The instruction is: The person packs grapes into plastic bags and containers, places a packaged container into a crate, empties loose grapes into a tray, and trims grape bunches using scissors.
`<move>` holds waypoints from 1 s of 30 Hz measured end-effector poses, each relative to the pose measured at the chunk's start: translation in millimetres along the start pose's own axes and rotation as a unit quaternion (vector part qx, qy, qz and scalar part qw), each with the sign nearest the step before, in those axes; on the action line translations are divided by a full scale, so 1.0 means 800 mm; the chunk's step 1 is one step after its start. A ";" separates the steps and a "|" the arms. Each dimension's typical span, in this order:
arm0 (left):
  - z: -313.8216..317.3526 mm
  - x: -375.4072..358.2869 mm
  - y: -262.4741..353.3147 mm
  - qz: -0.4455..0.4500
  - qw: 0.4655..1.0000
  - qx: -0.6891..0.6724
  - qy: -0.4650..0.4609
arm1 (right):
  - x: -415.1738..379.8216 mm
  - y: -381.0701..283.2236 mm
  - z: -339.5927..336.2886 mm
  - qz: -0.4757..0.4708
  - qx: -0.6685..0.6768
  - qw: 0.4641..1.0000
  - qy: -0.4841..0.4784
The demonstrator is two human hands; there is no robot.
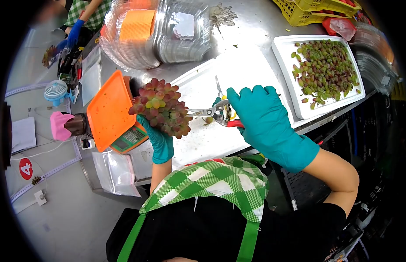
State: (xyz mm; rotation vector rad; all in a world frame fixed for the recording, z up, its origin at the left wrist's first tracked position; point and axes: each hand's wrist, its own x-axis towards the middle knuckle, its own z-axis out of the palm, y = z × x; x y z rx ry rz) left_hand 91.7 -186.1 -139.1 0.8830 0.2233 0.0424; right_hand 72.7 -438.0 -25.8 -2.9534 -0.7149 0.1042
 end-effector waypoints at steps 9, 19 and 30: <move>0.016 -0.010 -0.001 -0.045 0.997 -0.045 -0.049 | 0.028 -0.023 0.064 0.189 0.562 0.805 -0.006; 0.038 -0.009 0.032 -0.032 0.983 0.135 -0.117 | 0.065 -0.066 0.133 0.199 0.881 0.424 0.063; -0.018 0.012 -0.022 -0.170 0.948 -0.246 -0.111 | 0.072 -0.059 0.134 0.090 0.858 0.505 0.013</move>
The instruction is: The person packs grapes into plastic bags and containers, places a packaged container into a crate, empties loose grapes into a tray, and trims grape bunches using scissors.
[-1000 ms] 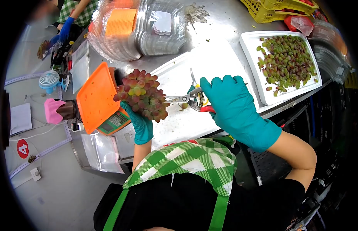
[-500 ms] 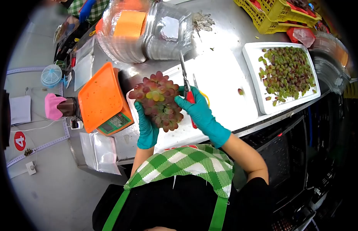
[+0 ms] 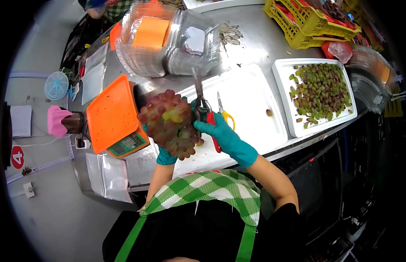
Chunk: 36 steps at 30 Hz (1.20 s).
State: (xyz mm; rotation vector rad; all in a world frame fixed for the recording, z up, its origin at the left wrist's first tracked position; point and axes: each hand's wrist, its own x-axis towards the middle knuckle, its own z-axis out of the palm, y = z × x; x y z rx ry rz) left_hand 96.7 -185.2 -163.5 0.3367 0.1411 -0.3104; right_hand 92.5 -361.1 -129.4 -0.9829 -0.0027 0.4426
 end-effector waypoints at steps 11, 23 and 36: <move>-0.013 -0.019 0.017 -0.053 0.977 -0.120 -0.166 | 0.006 -0.123 0.076 -0.126 -0.519 0.845 0.038; -0.033 -0.044 0.020 -0.085 0.965 0.249 0.017 | 0.018 -0.114 0.080 -0.077 -0.633 0.767 -0.078; -0.017 -0.003 0.023 -0.059 0.965 -0.056 -0.251 | -0.015 -0.174 0.059 -0.232 -0.746 0.618 -0.085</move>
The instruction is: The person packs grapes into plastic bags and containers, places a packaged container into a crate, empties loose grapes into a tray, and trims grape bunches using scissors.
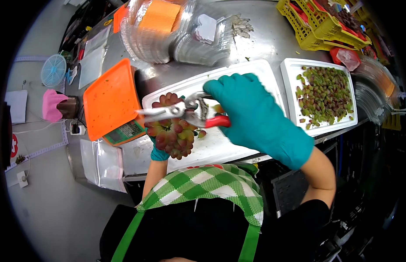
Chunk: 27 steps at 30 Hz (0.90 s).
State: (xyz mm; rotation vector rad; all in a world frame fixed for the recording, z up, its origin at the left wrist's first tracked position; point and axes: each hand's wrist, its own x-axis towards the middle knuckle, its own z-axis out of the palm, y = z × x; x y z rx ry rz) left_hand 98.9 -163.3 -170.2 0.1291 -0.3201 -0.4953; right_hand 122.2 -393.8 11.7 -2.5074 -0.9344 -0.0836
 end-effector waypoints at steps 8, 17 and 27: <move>0.036 -0.001 0.011 -0.038 0.967 0.126 0.219 | 0.000 0.007 -0.027 -0.120 -0.321 0.938 -0.041; 0.055 0.011 0.011 -0.107 0.967 0.010 0.229 | 0.021 0.001 -0.020 -0.259 -0.454 0.851 0.046; 0.040 0.006 0.005 -0.156 0.963 0.058 0.214 | 0.027 0.000 -0.026 -0.313 -0.478 0.820 0.038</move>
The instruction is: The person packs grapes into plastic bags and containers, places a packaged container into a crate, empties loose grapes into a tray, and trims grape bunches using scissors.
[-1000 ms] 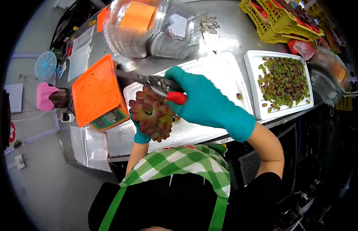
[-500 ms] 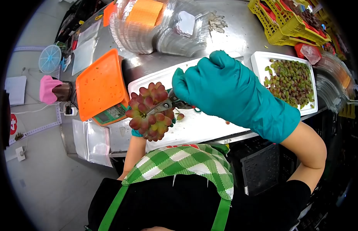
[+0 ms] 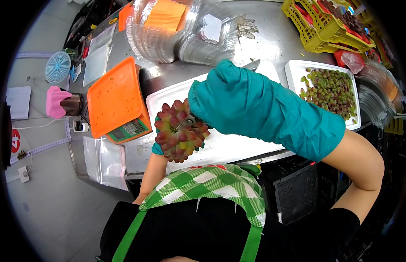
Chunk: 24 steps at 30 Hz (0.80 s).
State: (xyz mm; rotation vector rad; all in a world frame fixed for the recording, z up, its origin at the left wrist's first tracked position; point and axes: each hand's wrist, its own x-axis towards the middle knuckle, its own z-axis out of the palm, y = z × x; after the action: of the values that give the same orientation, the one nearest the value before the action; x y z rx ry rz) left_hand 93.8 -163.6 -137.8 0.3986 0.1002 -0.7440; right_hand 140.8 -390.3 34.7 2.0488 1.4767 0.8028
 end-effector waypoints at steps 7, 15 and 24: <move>0.000 0.007 -0.005 -0.017 0.990 -0.134 -0.042 | -0.005 0.000 -0.001 0.010 0.027 0.999 -0.020; 0.005 0.009 -0.004 -0.011 1.000 0.000 0.000 | -0.013 -0.003 0.001 0.034 0.058 0.997 -0.035; -0.017 0.004 -0.005 0.039 0.999 -0.022 0.007 | -0.058 0.002 0.013 0.238 0.239 0.940 -0.048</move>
State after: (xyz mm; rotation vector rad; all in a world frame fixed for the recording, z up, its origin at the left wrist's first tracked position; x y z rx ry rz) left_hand 94.3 -163.0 -152.0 0.3635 0.1135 -0.6613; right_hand 138.1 -435.7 19.9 2.8358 1.2152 0.5292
